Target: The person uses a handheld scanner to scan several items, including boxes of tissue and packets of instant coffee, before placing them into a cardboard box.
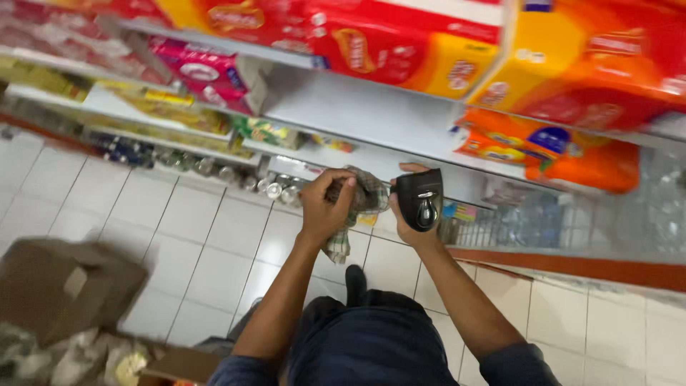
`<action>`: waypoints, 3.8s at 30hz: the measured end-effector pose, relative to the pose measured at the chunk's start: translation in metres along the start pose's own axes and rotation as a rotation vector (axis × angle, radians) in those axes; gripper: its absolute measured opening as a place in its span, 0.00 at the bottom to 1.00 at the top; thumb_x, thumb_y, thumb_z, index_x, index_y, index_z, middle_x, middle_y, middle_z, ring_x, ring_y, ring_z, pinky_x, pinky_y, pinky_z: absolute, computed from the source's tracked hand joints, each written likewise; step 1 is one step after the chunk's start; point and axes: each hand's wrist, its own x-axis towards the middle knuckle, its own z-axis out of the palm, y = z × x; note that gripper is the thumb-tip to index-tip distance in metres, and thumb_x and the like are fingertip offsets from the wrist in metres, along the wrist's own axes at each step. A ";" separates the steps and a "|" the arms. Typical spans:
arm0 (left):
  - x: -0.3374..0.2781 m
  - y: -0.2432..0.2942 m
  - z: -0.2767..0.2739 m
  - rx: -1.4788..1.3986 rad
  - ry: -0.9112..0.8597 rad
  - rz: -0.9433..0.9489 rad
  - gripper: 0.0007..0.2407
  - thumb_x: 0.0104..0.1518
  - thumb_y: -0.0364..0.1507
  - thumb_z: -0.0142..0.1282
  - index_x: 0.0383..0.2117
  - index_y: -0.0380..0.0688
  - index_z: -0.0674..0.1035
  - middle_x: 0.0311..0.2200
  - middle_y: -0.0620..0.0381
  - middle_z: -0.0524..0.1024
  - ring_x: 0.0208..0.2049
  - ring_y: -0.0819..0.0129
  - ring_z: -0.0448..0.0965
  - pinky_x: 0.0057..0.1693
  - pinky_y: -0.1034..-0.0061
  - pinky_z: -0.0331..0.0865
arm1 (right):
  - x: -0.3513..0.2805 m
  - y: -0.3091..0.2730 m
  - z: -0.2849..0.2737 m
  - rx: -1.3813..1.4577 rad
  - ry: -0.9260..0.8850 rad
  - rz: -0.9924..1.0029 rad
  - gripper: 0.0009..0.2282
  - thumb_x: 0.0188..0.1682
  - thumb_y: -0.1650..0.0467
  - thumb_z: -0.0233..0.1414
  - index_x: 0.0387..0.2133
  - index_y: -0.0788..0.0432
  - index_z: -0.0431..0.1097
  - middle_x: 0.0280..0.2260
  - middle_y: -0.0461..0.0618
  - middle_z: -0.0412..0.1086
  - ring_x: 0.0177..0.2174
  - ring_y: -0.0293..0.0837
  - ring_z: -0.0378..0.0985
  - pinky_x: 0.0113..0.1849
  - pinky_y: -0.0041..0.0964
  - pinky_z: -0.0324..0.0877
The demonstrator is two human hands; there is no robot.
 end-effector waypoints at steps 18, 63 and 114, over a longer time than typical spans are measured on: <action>-0.386 -0.023 -0.163 0.106 0.887 -0.408 0.06 0.64 0.27 0.55 0.36 0.35 0.80 0.34 0.56 0.80 0.39 0.75 0.79 0.49 0.77 0.72 | -0.246 -0.023 0.233 0.406 -1.343 0.657 0.15 0.47 0.72 0.61 0.48 0.61 0.74 0.43 0.46 0.77 0.43 0.37 0.78 0.46 0.32 0.73; -0.626 -0.202 -0.339 0.284 1.441 -1.140 0.32 0.48 0.44 0.68 0.53 0.39 0.65 0.51 0.32 0.75 0.52 0.44 0.78 0.59 0.59 0.70 | -0.330 -0.133 0.214 0.448 -0.868 0.913 0.27 0.49 0.82 0.56 0.63 0.61 0.60 0.57 0.49 0.65 0.57 0.42 0.69 0.59 0.39 0.65; -0.567 0.000 -0.251 -0.275 1.075 -0.238 0.36 0.50 0.25 0.71 0.64 0.39 0.60 0.57 0.48 0.67 0.60 0.61 0.71 0.63 0.67 0.71 | -0.355 -0.186 0.267 0.162 -1.022 0.134 0.12 0.51 0.71 0.65 0.40 0.65 0.71 0.36 0.48 0.74 0.35 0.37 0.75 0.39 0.32 0.72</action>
